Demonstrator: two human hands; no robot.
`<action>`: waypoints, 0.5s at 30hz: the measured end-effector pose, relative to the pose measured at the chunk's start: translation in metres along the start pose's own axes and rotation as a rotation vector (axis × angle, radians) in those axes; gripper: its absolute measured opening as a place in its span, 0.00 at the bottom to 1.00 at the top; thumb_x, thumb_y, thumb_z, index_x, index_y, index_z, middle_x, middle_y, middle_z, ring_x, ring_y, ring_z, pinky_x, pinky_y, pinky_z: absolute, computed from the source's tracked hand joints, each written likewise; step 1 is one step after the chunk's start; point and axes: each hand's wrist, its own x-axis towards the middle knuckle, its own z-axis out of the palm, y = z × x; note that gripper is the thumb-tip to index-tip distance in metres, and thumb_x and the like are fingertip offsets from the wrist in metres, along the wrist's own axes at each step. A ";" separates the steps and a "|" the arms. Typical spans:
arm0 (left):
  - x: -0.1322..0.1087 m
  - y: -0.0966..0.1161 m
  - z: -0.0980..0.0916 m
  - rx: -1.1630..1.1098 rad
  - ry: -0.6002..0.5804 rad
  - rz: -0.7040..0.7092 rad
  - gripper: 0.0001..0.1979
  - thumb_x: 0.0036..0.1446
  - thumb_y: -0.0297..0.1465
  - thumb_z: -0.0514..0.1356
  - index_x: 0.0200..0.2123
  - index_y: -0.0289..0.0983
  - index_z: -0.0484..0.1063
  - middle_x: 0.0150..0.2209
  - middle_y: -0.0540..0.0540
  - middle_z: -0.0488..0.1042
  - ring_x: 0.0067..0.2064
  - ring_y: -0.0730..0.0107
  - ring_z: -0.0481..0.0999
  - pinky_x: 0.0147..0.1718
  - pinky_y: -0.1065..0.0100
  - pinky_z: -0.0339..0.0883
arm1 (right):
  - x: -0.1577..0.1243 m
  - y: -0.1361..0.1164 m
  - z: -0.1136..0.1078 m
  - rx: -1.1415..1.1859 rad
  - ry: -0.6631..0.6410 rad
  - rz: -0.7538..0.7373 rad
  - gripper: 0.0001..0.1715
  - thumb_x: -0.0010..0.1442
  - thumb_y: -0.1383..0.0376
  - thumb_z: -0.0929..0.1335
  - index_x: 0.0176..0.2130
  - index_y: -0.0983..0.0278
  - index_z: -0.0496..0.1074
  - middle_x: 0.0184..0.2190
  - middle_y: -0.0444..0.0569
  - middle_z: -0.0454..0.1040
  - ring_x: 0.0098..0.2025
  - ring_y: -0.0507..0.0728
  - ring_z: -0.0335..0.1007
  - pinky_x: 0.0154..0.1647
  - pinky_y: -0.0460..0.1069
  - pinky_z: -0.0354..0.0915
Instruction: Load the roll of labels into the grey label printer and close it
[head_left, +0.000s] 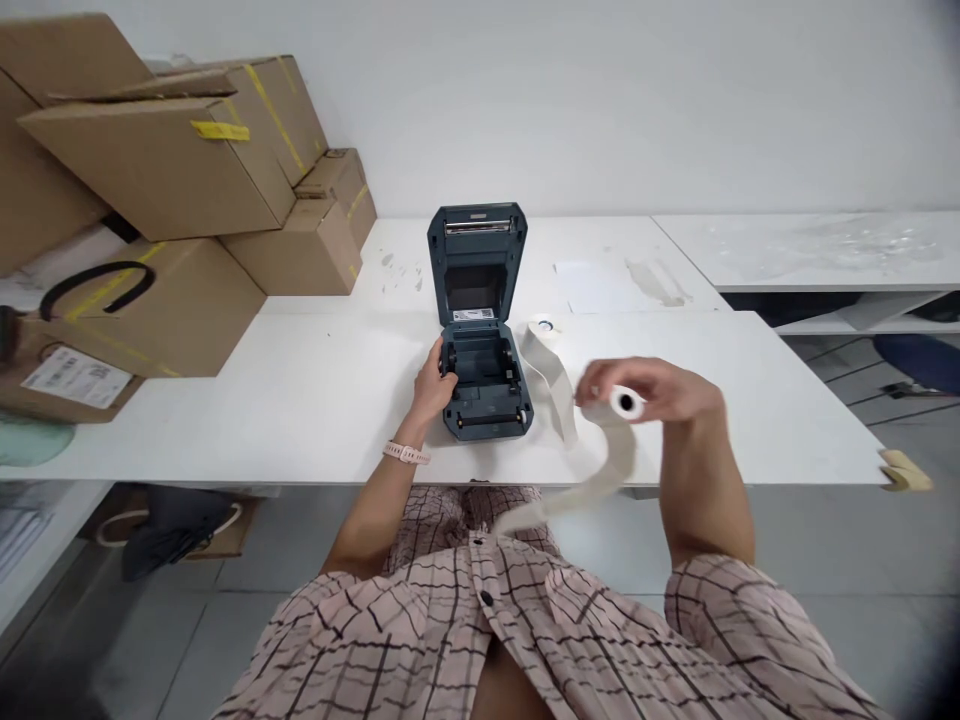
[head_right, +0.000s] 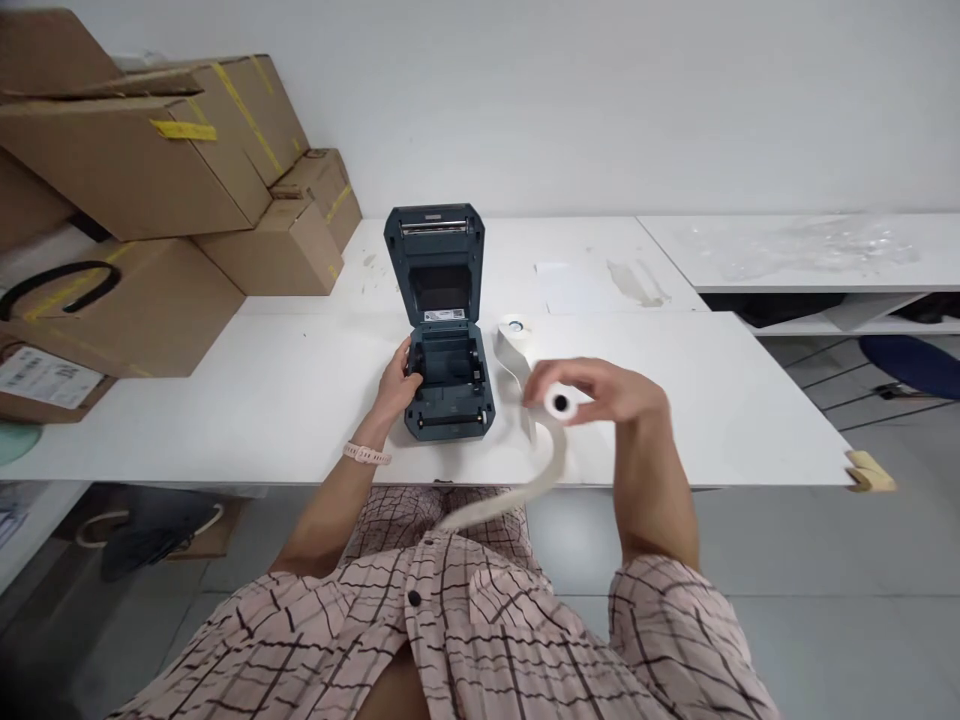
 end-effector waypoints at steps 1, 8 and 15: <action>-0.002 0.002 0.000 0.009 0.007 -0.012 0.44 0.57 0.27 0.60 0.76 0.48 0.52 0.73 0.43 0.63 0.73 0.48 0.63 0.68 0.48 0.61 | -0.029 -0.001 0.004 0.018 0.081 0.022 0.18 0.64 0.57 0.75 0.54 0.53 0.76 0.50 0.51 0.79 0.52 0.60 0.77 0.51 0.55 0.73; 0.000 -0.001 0.002 -0.015 0.031 0.001 0.45 0.56 0.26 0.60 0.75 0.46 0.53 0.73 0.42 0.63 0.73 0.48 0.63 0.69 0.46 0.62 | -0.105 0.049 0.014 -0.045 0.604 0.594 0.18 0.56 0.57 0.78 0.46 0.56 0.77 0.49 0.53 0.78 0.52 0.63 0.74 0.54 0.59 0.70; 0.005 -0.009 0.001 -0.059 0.009 0.107 0.47 0.54 0.24 0.60 0.76 0.44 0.49 0.70 0.42 0.69 0.71 0.53 0.67 0.69 0.47 0.63 | -0.035 0.132 -0.008 0.095 0.870 0.625 0.24 0.40 0.63 0.78 0.38 0.61 0.73 0.36 0.45 0.78 0.36 0.54 0.71 0.40 0.52 0.70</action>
